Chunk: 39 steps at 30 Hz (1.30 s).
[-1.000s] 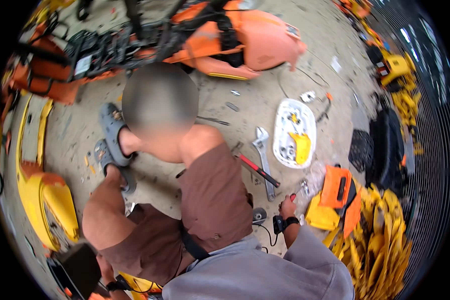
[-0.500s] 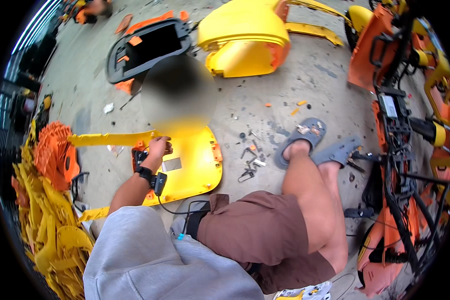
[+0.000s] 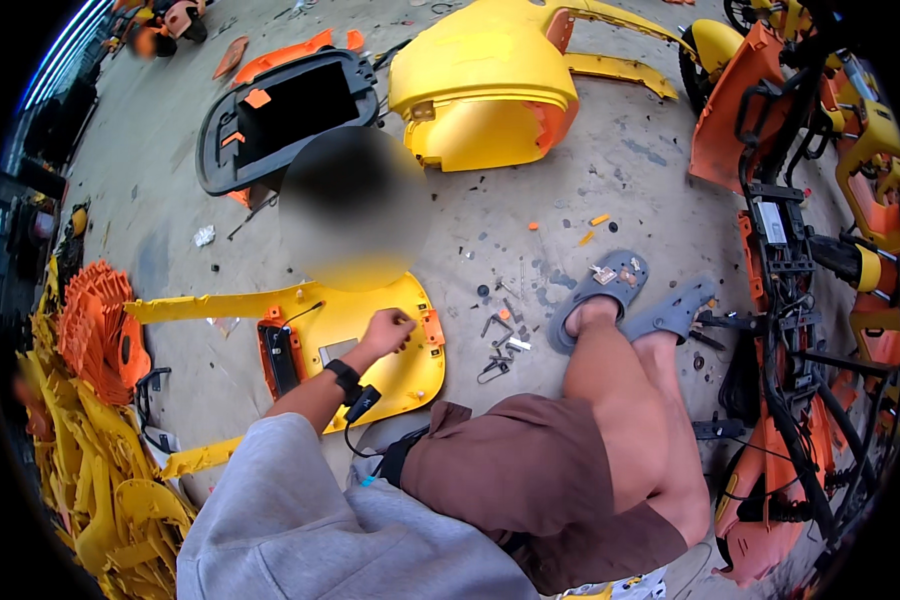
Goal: The person sits on the floor and handles various scooter parts, including wires and a small sensor, before attempting to attach a component to the frame of an orange electric scooter.
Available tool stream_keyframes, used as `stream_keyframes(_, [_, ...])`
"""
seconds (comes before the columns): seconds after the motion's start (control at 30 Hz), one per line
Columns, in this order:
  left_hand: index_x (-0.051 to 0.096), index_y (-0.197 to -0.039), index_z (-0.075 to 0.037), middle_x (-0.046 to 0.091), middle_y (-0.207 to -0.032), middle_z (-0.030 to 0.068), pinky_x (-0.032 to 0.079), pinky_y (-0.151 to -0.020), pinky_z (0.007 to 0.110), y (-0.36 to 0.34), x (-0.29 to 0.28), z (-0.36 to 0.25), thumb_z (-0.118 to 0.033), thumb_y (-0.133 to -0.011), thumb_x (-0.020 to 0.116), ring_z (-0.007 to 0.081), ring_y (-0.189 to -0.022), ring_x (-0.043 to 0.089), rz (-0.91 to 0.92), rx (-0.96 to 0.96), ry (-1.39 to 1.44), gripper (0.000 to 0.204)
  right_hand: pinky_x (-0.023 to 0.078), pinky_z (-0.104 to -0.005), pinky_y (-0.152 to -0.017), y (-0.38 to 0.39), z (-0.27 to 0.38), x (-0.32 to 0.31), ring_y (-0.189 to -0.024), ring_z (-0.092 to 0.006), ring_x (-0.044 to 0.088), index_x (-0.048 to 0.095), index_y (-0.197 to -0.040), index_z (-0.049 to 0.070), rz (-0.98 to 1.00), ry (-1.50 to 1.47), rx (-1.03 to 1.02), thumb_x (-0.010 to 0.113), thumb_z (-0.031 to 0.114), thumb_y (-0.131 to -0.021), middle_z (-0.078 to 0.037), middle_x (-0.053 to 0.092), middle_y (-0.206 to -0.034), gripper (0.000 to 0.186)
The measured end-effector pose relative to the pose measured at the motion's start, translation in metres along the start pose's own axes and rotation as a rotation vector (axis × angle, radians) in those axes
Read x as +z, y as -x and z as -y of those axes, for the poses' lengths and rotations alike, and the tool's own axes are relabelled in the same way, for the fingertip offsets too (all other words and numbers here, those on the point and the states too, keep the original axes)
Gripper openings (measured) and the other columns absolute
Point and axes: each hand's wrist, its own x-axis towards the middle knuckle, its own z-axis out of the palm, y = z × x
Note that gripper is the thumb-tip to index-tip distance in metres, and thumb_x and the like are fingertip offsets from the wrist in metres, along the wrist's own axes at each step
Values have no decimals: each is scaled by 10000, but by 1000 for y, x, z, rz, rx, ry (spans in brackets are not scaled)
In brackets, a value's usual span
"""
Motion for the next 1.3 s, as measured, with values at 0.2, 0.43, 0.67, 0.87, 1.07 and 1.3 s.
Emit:
stream_keyframes(0.2, [643,-885,-22,613,-883,133,478,-785,400,-33,38,-38,-130,-775,617,282,-890,574,-40,713,-806,156,393,-283,-450,0,13,-4,-502,-152,465,556,-842,114,-47,-100,-39,499,271,-895,-6,508,-667,175])
stream_keyframes(0.43, [675,-852,-56,569,-966,107,432,-870,388,-64,59,-39,-86,-725,602,274,-1013,501,36,754,-1107,149,383,-271,-440,3,35,-31,-493,-137,449,546,-849,121,-143,-234,-122,492,257,-906,4,489,-657,157])
stream_keyframes(0.67, [710,-927,-7,693,-800,84,502,-635,277,-17,47,-119,-170,-787,736,170,-670,631,1,635,-274,216,373,-260,-430,32,49,-63,-483,-122,433,536,-856,128,-185,-386,-219,486,242,-917,14,470,-647,139])
stream_keyframes(0.87, [680,-949,72,660,-786,65,489,-634,245,98,46,-268,-73,-806,717,114,-668,597,376,552,199,206,365,-250,-421,130,51,-131,-475,-109,419,527,-863,133,-240,-555,-472,481,230,-927,23,453,-639,125])
stream_keyframes(1.07, [654,-1029,72,667,-825,128,507,-644,276,208,82,-345,-47,-858,652,162,-687,623,1022,308,406,209,351,-240,-410,230,71,-139,-465,-94,389,533,-897,128,-70,-776,-508,506,240,-923,25,417,-630,118])
stream_keyframes(1.3, [622,-987,38,650,-792,107,497,-591,284,270,173,-376,-153,-920,576,176,-664,628,1402,61,198,208,434,-212,-569,195,159,-6,-698,-85,539,546,-1223,-30,175,-167,-877,513,138,-951,-50,597,-929,322])
